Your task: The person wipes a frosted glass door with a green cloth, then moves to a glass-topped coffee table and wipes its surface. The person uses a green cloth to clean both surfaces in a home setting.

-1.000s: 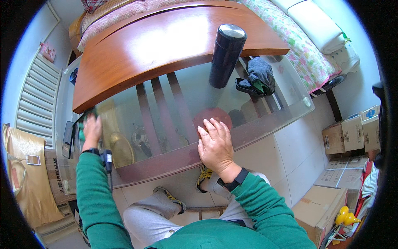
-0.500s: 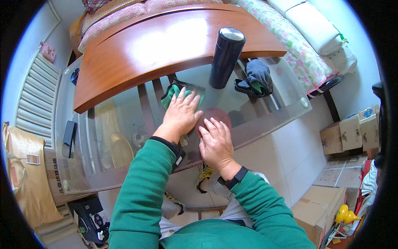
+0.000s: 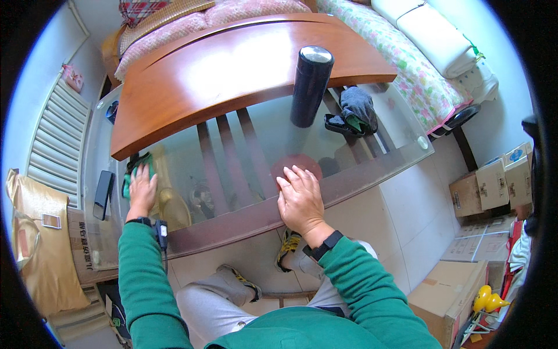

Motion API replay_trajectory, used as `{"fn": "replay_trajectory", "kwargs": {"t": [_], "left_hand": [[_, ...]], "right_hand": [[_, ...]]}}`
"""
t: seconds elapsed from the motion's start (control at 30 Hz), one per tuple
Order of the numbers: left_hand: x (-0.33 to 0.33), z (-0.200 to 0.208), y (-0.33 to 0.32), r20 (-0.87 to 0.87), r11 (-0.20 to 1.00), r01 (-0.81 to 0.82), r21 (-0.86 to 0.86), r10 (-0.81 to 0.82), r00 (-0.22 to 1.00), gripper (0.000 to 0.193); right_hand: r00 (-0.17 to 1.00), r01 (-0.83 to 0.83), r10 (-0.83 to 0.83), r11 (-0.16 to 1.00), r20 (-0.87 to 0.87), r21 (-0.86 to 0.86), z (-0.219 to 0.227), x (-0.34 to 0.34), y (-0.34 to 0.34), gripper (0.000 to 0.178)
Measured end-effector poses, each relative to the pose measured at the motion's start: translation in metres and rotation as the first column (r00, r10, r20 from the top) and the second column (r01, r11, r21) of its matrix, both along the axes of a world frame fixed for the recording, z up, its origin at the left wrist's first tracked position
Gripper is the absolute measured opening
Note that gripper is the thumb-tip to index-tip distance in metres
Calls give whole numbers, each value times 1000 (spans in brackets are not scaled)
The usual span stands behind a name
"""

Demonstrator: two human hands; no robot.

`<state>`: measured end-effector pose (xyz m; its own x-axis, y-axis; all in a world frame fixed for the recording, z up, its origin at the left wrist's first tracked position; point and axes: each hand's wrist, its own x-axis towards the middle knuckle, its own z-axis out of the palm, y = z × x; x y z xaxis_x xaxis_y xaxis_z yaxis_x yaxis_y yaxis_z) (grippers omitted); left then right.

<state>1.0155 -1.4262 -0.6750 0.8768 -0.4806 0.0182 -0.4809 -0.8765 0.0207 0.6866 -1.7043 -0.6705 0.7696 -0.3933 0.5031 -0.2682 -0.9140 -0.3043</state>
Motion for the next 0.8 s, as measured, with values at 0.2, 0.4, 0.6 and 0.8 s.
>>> {"fn": "replay_trajectory", "kwargs": {"t": [0.2,0.4,0.6,0.8], "left_hand": [[-18,-6,86,-26,981,-193,1,193,981,56],[-58,-3,132,-55,959,-281,40,283,957,57],[-87,1,165,-53,928,-371,43,372,927,59],[-97,0,103,-13,946,-319,60,320,947,64]], "right_hand": [[1000,8,-7,1000,23,-27,-5,0,0,28],[999,20,-19,999,31,-38,-8,1,0,29],[999,24,-23,999,40,-40,-11,1,0,29],[999,39,-38,998,24,-50,-11,2,2,29]]}}
